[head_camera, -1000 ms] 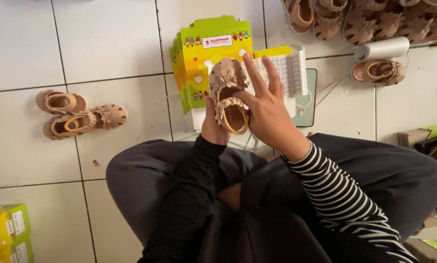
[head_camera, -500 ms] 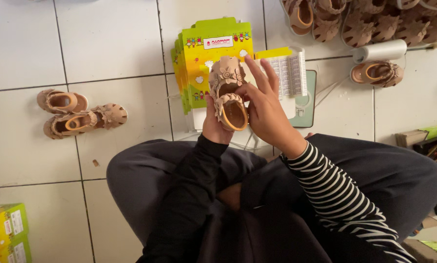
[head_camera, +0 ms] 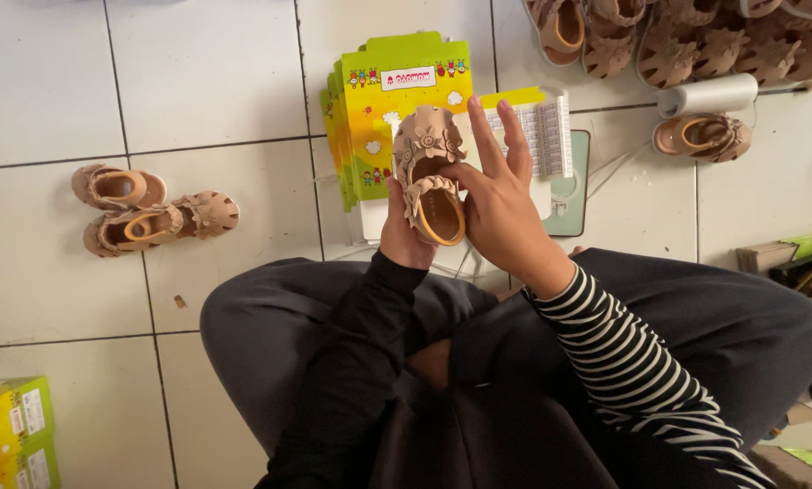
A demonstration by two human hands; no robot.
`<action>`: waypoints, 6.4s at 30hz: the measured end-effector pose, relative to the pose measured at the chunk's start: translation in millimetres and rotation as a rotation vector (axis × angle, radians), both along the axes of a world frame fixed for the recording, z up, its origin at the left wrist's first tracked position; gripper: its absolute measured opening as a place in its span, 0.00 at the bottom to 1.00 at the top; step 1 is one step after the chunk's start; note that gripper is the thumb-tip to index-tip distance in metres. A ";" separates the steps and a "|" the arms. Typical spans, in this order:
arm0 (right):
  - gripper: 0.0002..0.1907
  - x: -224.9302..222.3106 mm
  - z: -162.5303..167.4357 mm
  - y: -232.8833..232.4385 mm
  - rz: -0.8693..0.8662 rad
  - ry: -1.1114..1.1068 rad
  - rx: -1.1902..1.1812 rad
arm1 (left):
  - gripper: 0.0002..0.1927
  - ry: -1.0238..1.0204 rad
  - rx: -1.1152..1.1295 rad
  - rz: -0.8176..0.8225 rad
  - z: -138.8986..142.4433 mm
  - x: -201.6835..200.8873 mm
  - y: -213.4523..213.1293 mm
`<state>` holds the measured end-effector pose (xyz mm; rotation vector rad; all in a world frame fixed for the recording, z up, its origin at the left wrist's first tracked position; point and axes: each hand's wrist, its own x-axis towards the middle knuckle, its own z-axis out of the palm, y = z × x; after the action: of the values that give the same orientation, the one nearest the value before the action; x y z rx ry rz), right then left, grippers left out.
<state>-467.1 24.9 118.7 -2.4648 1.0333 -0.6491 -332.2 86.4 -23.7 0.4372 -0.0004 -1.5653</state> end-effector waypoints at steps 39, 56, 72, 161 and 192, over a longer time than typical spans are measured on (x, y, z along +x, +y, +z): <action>0.29 2.0 -31.4 -2.8 0.031 -0.024 -0.051 | 0.39 -0.054 -0.056 -0.048 -2.4 21.5 4.4; 0.15 58.7 52.9 -91.5 0.371 0.084 -0.300 | 0.45 -0.328 -0.256 -0.597 69.6 147.8 -70.1; 0.09 215.1 -149.5 -361.8 -0.333 0.357 0.209 | 0.22 -0.371 0.283 0.336 28.5 177.1 -99.8; 0.13 179.9 -139.1 -346.1 0.006 0.299 0.341 | 0.22 -0.579 0.316 0.454 52.0 170.8 -87.7; 0.17 218.3 -176.2 -398.7 -0.335 0.343 -0.177 | 0.18 -0.604 0.353 0.407 59.5 169.5 -87.6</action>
<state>-248.9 -373.7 -57.6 -2.6395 1.6074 -0.4349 -162.7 -1.2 35.8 1.1047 -0.0955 -0.9873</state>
